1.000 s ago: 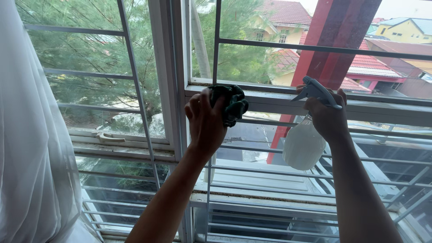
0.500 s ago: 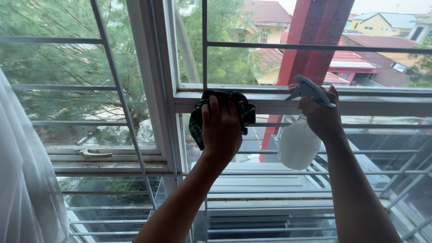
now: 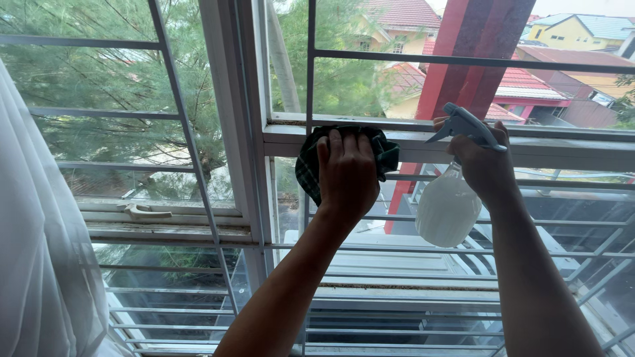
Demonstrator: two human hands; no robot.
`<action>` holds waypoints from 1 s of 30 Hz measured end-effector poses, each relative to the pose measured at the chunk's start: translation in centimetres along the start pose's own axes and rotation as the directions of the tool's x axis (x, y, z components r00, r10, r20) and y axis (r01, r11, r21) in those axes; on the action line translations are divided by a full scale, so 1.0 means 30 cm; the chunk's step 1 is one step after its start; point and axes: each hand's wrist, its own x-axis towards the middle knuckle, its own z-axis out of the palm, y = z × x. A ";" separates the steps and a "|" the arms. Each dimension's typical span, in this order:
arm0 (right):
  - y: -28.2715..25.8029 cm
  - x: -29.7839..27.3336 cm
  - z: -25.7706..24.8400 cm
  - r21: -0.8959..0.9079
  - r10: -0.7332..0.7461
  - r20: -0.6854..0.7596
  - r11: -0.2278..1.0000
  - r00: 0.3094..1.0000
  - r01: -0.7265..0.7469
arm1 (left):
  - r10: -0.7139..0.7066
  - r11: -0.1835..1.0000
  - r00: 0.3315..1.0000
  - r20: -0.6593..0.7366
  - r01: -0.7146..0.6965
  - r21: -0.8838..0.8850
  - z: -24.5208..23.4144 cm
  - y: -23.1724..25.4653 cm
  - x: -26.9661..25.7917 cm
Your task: The person wipes a window and its frame using a cloth and a spray bottle.
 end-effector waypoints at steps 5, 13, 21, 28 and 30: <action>-0.043 0.026 -0.021 0.431 0.350 0.121 0.824 0.929 -0.367 | -0.106 0.988 0.988 0.109 0.117 -0.103 -0.004 0.017 0.007; -0.006 0.021 -0.024 0.438 0.169 0.124 0.875 0.978 -0.207 | -0.073 0.971 0.997 0.025 0.076 -0.227 0.049 0.075 -0.028; 0.029 0.011 -0.057 0.050 -0.217 0.121 0.976 0.969 0.213 | 0.015 0.987 0.997 -0.069 -0.026 -0.156 0.085 0.020 -0.098; 0.065 -0.010 -0.147 0.629 0.264 0.264 0.681 0.927 -0.374 | -0.008 0.991 0.998 0.061 0.016 -0.134 -0.015 -0.135 -0.144; 0.094 -0.021 -0.158 0.580 0.252 0.249 0.734 0.935 -0.353 | -0.024 0.991 0.998 0.052 0.030 -0.129 -0.040 -0.132 -0.137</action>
